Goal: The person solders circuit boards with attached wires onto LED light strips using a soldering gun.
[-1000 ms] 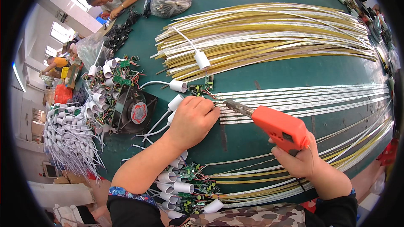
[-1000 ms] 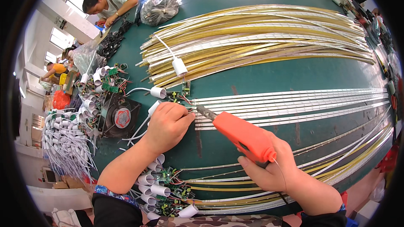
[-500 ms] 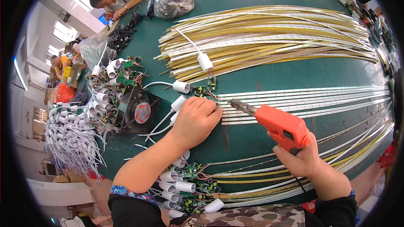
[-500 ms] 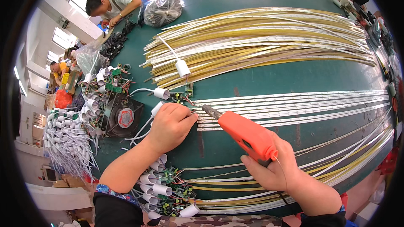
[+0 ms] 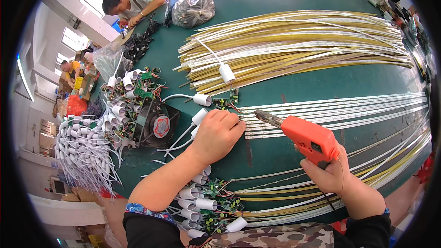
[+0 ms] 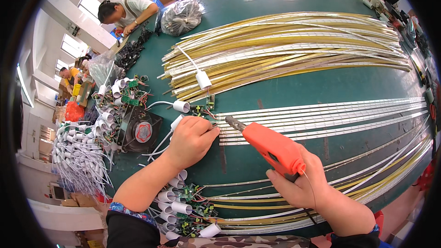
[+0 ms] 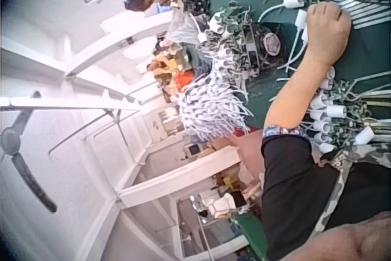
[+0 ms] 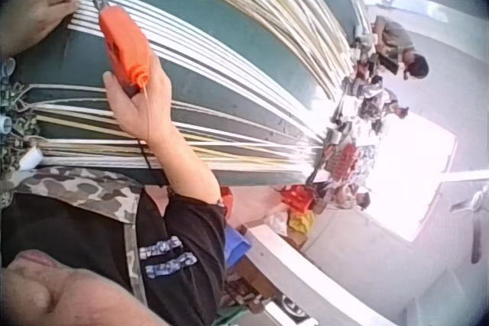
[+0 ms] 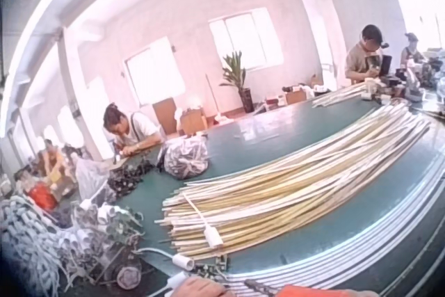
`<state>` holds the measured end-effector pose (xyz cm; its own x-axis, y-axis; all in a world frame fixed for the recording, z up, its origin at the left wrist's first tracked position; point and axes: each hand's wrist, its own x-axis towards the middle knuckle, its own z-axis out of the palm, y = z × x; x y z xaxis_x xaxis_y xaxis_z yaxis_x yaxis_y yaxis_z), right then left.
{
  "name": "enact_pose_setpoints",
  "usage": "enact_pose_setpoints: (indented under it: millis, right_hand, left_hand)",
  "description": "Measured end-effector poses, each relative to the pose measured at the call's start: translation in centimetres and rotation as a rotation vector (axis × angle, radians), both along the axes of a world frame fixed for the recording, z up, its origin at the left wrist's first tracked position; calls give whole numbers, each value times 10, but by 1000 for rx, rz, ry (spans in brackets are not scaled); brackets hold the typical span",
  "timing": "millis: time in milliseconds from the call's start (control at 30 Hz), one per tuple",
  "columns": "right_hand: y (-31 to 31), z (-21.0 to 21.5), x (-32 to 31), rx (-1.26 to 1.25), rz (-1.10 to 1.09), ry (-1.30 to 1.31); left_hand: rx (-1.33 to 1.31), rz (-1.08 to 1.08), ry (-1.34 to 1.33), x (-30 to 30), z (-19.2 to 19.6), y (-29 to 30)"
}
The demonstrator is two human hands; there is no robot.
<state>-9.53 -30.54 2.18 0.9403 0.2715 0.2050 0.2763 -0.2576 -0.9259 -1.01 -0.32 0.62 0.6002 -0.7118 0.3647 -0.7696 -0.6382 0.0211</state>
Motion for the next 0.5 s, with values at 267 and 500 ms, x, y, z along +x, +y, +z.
enact_pose_setpoints:
  millis: [267,500]
  right_hand:
    - [-3,3,-1,-11,-7,-35]
    - [-2,11,8,-47,77,-90]
  left_hand:
    - [6,-10,14,0,3,-3]
    - [-284,240,31,-47,64,59]
